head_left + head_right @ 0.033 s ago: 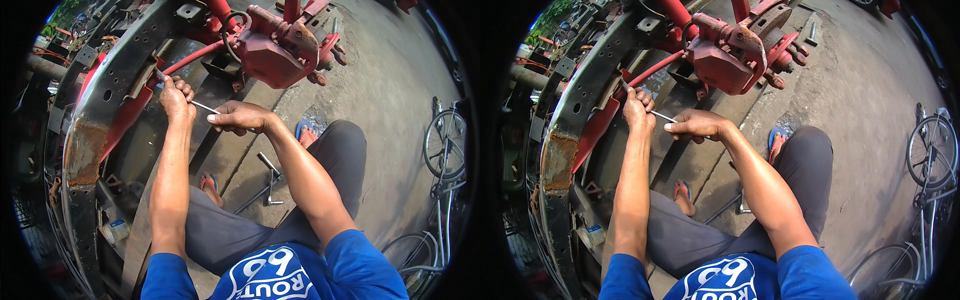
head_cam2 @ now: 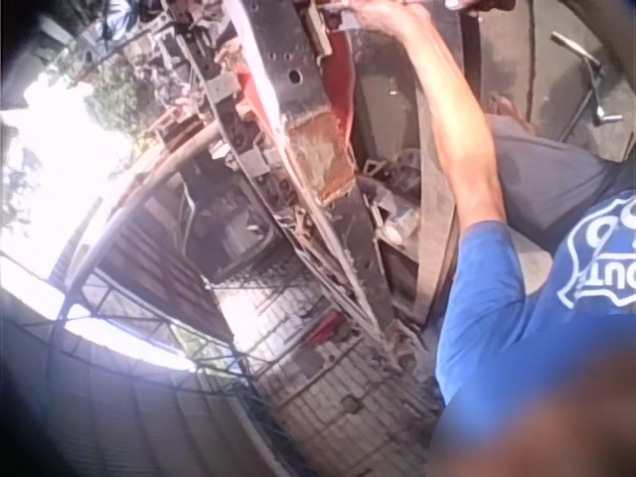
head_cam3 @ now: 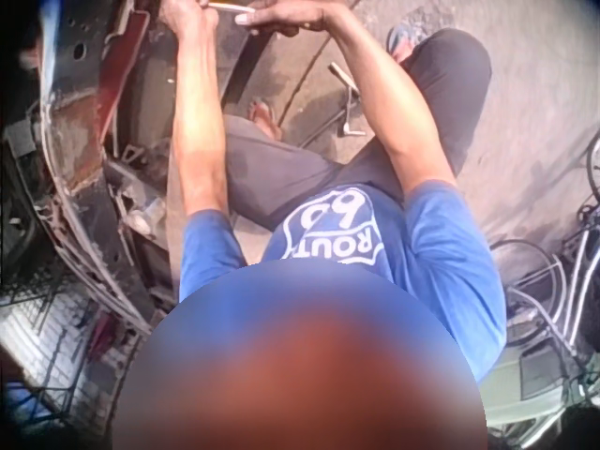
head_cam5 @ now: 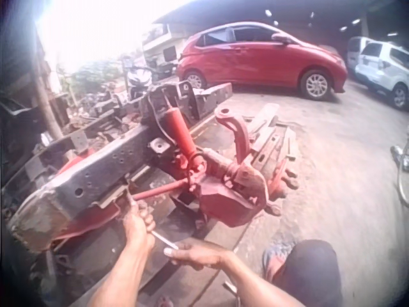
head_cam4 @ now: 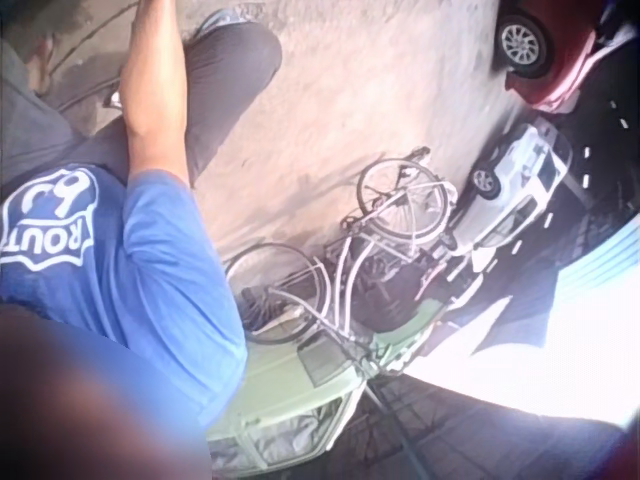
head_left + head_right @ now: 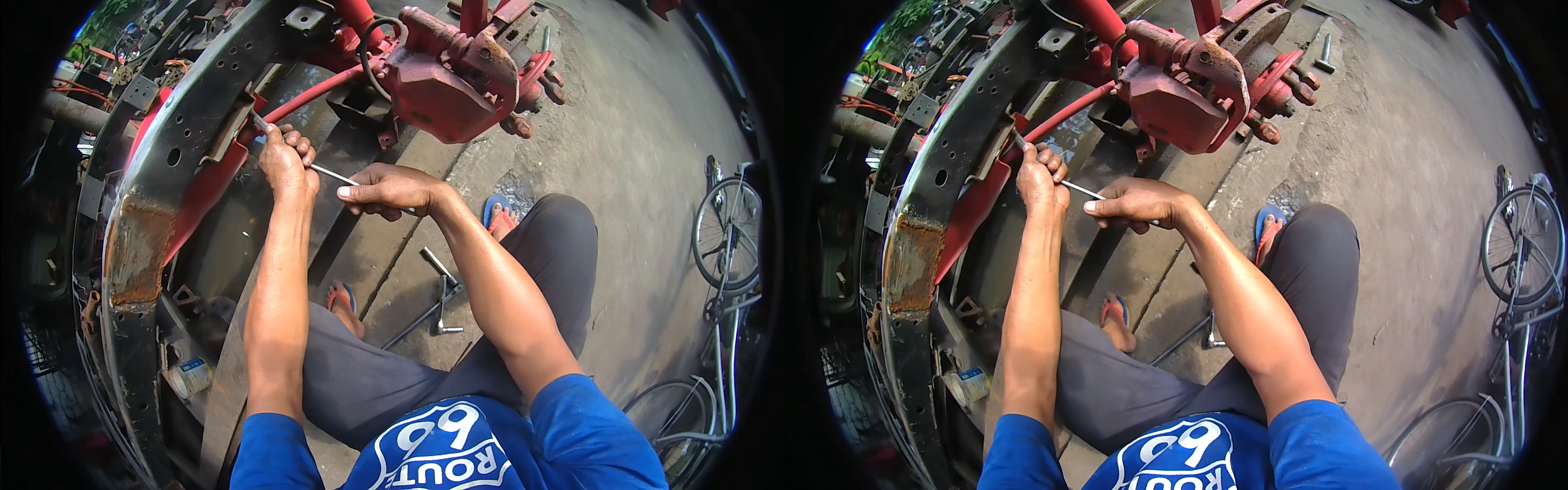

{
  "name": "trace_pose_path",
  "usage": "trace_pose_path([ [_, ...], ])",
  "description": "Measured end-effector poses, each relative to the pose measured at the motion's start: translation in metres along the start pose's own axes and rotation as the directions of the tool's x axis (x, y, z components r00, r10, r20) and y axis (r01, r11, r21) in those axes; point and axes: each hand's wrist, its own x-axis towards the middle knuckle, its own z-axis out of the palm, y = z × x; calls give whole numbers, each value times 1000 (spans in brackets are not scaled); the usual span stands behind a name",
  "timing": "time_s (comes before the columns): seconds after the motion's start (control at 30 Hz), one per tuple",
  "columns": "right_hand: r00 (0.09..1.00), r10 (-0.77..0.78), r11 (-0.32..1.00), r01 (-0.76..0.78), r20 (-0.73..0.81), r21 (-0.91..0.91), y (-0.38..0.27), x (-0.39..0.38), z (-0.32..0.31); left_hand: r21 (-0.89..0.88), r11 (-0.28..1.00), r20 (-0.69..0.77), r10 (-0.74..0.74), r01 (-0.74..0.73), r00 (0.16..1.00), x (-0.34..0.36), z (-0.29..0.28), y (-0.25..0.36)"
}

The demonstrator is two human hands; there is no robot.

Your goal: The person sits on the floor in a workshop and uses a wrench to tighten bolts on a red vehicle frame. They adjust their position and continue working on the frame throughout the clip.

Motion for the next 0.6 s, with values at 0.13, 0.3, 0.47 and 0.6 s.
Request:
trace_pose_path([
  [0.13,999,-32,999,33,-9,25,4,0,-12,40,999,-52,6,-4,999,-4,6,-5],
  [0.3,993,-76,996,80,-91,50,11,1,-21,35,999,-53,40,-38,998,-4,15,-9],
  [0.47,995,-97,981,91,29,170,-1,-4,-20,-20,999,-17,-30,29,999,-3,9,11],
  [0.6,994,-24,980,1,111,198,-17,-7,3,91,993,10,-74,73,997,-7,-3,28],
])
